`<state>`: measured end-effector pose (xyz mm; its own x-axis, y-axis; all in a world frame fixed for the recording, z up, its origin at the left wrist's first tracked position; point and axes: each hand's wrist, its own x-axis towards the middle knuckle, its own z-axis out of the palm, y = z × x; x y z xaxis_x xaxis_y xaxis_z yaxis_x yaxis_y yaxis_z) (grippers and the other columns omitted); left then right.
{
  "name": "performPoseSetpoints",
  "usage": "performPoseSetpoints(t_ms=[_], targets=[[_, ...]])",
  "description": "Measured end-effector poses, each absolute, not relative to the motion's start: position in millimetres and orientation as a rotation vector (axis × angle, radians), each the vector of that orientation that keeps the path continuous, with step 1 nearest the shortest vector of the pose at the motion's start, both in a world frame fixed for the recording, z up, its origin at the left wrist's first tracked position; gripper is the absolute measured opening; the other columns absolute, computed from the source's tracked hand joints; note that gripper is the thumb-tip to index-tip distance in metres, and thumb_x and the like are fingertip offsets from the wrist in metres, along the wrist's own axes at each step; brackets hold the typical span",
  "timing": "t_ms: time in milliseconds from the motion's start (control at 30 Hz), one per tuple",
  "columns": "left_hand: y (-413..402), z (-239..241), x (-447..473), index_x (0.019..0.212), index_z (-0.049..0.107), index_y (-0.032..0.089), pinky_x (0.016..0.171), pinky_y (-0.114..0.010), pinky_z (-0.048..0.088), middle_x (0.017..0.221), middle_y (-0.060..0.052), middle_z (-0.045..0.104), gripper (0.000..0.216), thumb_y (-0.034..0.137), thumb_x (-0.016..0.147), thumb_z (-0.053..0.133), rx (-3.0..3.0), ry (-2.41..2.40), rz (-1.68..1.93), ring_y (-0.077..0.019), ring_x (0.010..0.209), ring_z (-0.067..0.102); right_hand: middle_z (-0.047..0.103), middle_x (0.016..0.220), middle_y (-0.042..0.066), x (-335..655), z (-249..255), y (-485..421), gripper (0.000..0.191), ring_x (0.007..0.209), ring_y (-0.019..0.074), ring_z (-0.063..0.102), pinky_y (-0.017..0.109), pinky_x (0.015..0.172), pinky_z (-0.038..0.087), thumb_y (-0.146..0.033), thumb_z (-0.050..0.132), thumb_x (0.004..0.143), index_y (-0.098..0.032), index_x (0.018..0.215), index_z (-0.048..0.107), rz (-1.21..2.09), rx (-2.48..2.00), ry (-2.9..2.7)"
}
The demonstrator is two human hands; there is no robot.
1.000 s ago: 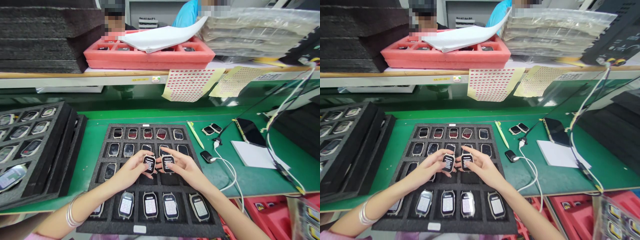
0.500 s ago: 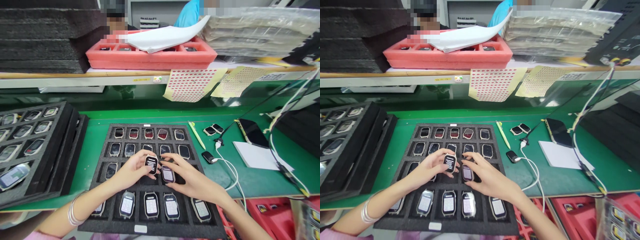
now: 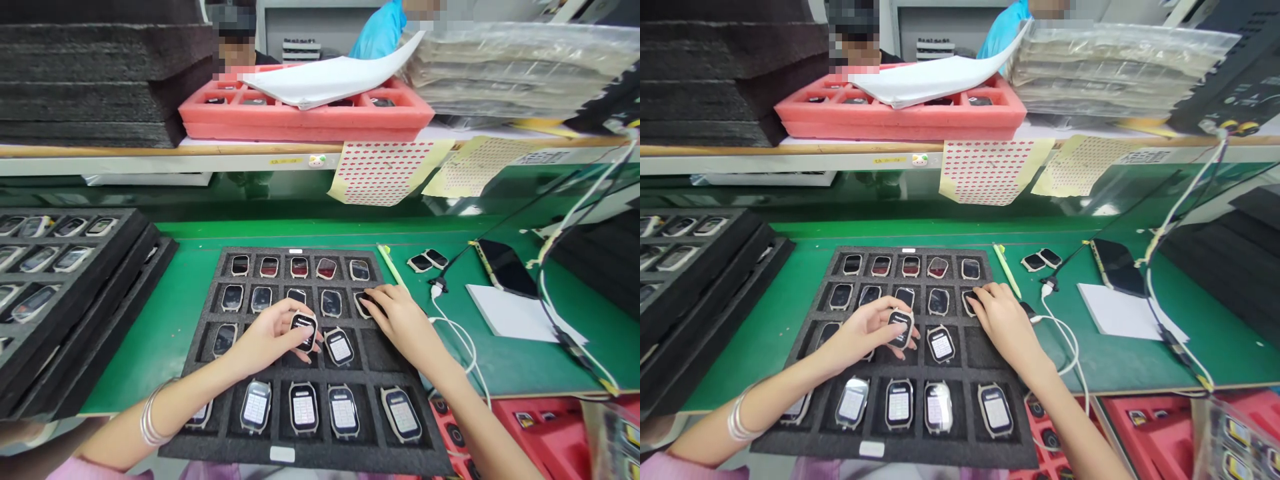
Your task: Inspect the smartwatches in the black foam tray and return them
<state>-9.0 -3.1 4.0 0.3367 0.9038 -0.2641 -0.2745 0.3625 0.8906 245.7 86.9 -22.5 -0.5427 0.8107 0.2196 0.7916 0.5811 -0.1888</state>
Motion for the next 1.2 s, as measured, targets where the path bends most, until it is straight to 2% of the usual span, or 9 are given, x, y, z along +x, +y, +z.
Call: performPoseSetpoints(t_ms=[267, 400, 567, 700, 767, 833, 900, 1033, 1200], targets=[[-3, 3, -9, 0.1, 0.048, 0.017, 0.064, -0.032, 0.054, 0.086, -0.006, 0.064, 0.03, 0.03, 0.079, 0.066, 0.906, 0.919, 0.89, -0.0201, 0.079, 0.065, 0.063, 0.085, 0.01, 245, -27, 82, 0.046, 0.081, 0.0285, 0.06, 0.042, 0.075, 0.048, -0.052, 0.051, 0.087, -0.015, 0.113, 0.059, 0.495, -1.399, -2.233], [-11, -2, -11, 0.119, 0.042, 0.022, 0.079, -0.038, 0.052, 0.102, -0.006, 0.059, 0.051, 0.018, 0.076, 0.067, 1.237, 1.023, 0.812, -0.0219, 0.092, 0.063, 0.063, 0.08, 0.007, 243, -19, 80, 0.041, 0.071, 0.0238, 0.06, 0.037, 0.065, 0.05, -0.053, 0.06, 0.081, -0.017, 0.099, 0.066, 0.873, -1.368, -1.987], [-21, -6, -11, 0.126, 0.042, 0.023, 0.091, -0.044, 0.045, 0.119, -0.01, 0.052, 0.05, 0.015, 0.08, 0.062, 1.963, 1.271, 0.589, -0.0278, 0.108, 0.052, 0.069, 0.1, 0.008, 232, 4, 73, 0.03, 0.099, 0.0258, 0.063, 0.039, 0.093, 0.047, -0.042, 0.069, 0.079, -0.019, 0.097, 0.063, 1.398, -1.144, -1.545], [-26, 7, -21, 0.122, 0.046, 0.015, 0.088, -0.048, 0.042, 0.12, -0.016, 0.053, 0.057, 0.039, 0.075, 0.07, 2.247, 1.467, 0.438, -0.034, 0.11, 0.048, 0.069, 0.106, 0.01, 224, 12, 72, 0.031, 0.099, 0.0277, 0.065, 0.049, 0.098, 0.044, -0.034, 0.068, 0.082, -0.019, 0.108, 0.059, 1.657, -1.028, -1.282], [-30, 13, -31, 0.111, 0.054, 0.011, 0.081, -0.048, 0.043, 0.109, -0.017, 0.058, 0.044, 0.042, 0.082, 0.062, 2.307, 1.703, 0.296, -0.0344, 0.1, 0.052, 0.068, 0.109, 0.012, 222, 12, 74, 0.034, 0.102, 0.029, 0.064, 0.053, 0.1, 0.042, -0.031, 0.066, 0.084, -0.018, 0.115, 0.058, 1.764, -0.976, -1.214], [-37, 15, -40, 0.096, 0.059, 0.01, 0.074, -0.048, 0.043, 0.093, -0.015, 0.061, 0.026, 0.033, 0.091, 0.048, 2.33, 1.92, 0.094, -0.0329, 0.087, 0.055, 0.068, 0.111, 0.013, 220, 12, 75, 0.033, 0.106, 0.0302, 0.063, 0.054, 0.102, 0.039, -0.03, 0.062, 0.086, -0.017, 0.117, 0.058, 1.866, -0.911, -1.15], [-43, 11, -44, 0.087, 0.06, 0.011, 0.07, -0.046, 0.043, 0.087, -0.015, 0.061, 0.025, 0.024, 0.094, 0.04, 2.342, 2.029, -0.044, -0.032, 0.081, 0.056, 0.067, 0.112, 0.013, 217, 12, 75, 0.031, 0.108, 0.0307, 0.061, 0.055, 0.104, 0.036, -0.03, 0.06, 0.087, -0.017, 0.115, 0.06, 1.927, -0.873, -1.103], [-48, -4, -37, 0.09, 0.061, 0.01, 0.069, -0.043, 0.045, 0.088, -0.016, 0.06, 0.022, 0.014, 0.092, 0.04, 2.337, 2.039, -0.092, -0.0312, 0.08, 0.057, 0.067, 0.113, 0.013, 209, 14, 76, 0.034, 0.108, 0.031, 0.061, 0.056, 0.106, 0.034, -0.03, 0.064, 0.085, -0.017, 0.116, 0.06, 1.933, -0.885, -1.121], [-43, -14, -41, 0.1, 0.057, 0.012, 0.074, -0.041, 0.047, 0.093, -0.012, 0.058, 0.017, 0.022, 0.092, 0.045, 2.125, 1.884, 0.211, -0.0291, 0.089, 0.057, 0.068, 0.11, 0.013, 201, 21, 78, 0.043, 0.106, 0.031, 0.062, 0.056, 0.101, 0.038, -0.032, 0.068, 0.082, -0.019, 0.121, 0.058, 1.997, -0.801, -1.184]])
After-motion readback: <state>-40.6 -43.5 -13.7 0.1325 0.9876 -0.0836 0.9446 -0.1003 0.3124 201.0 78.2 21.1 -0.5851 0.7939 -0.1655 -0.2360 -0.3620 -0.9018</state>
